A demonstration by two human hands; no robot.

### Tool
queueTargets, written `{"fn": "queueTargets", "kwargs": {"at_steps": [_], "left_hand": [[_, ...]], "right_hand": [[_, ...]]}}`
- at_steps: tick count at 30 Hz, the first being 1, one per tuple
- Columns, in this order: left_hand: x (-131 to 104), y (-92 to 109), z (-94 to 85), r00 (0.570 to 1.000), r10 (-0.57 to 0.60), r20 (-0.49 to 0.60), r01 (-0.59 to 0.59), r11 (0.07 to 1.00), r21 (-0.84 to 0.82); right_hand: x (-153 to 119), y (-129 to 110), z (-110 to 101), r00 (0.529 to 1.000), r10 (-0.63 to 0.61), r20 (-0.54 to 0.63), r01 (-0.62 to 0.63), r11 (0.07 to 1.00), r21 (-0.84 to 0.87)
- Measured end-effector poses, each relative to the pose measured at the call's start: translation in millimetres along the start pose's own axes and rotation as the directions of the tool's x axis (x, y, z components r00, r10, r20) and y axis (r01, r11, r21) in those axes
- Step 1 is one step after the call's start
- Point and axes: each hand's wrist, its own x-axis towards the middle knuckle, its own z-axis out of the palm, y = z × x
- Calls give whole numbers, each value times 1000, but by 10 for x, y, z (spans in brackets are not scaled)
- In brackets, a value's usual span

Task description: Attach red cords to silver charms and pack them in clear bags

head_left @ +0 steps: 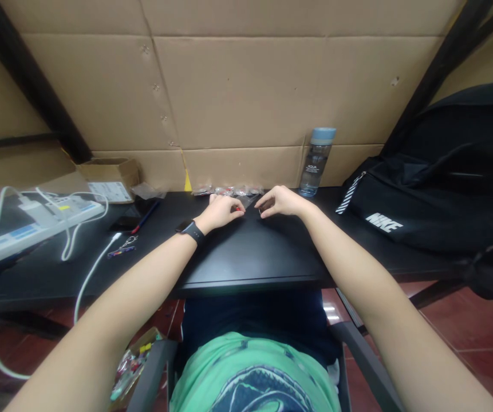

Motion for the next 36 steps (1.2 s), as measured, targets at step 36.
{"fn": "queueTargets", "kwargs": {"at_steps": [36], "left_hand": [[75,-72,147,990,-123,-64,40,692,-721]], "right_hand": [[64,-282,269,873,-272,-406,309,951,27]]}}
